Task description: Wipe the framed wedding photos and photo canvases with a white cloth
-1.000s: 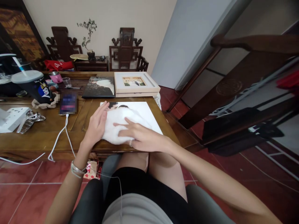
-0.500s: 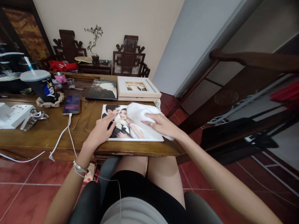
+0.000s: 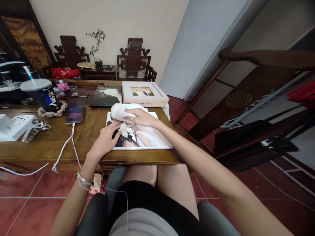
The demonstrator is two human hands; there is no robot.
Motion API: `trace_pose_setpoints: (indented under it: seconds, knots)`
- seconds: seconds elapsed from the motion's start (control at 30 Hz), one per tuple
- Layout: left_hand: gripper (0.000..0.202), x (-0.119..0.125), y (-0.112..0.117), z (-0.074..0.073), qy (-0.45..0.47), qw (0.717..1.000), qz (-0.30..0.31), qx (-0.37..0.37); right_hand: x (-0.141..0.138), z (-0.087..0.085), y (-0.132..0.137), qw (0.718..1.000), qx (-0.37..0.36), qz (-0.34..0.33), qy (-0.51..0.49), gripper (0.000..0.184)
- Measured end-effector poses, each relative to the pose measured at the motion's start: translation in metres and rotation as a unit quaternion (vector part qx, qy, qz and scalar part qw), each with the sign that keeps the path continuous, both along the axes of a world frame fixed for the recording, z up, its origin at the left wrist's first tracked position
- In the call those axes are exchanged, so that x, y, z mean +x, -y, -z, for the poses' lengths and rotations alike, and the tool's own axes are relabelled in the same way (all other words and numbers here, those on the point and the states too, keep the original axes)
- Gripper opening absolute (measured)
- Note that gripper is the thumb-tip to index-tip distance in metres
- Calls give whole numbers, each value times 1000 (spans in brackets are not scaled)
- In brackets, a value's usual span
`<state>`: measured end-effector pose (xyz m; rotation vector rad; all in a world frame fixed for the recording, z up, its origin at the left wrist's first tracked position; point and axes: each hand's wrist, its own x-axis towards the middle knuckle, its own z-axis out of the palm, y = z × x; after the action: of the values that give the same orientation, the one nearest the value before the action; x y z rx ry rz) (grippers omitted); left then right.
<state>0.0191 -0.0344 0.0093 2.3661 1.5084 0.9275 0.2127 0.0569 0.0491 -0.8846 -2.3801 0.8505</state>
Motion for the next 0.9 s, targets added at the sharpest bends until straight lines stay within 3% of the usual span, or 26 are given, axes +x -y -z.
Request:
trace_pose_setpoints:
  seconds: [0.1,0.2,0.33,0.43,0.53,0.73,0.8,0.9]
  knots:
    - [39,0,0,1,4,1000,-1,-3,45,4,-6,998,39,48,12,32]
    - [37,0,1,1,7,1000,-8,-11,87,10,-14,994,12,111,-13,39]
    - [38,1,0,1,8,1000,-16,-16,111,16,-10,987,17,159,-34,35]
    - [38,1,0,1,10,1000,-19,-17,111,17,17,988,71,137,9,34]
    - [38,1,0,0,13,1000,-17,-20,113,14,62,989,102,90,54,33]
    - [37,1,0,-1,5,1000,-19,-23,139,12,150,984,79,76,140,20]
    - [36,1,1,-1,-1,1000,-16,-20,144,11,157,984,62,62,153,19]
    - [36,0,1,-1,-5,1000,-7,-13,140,9,140,987,55,57,141,26]
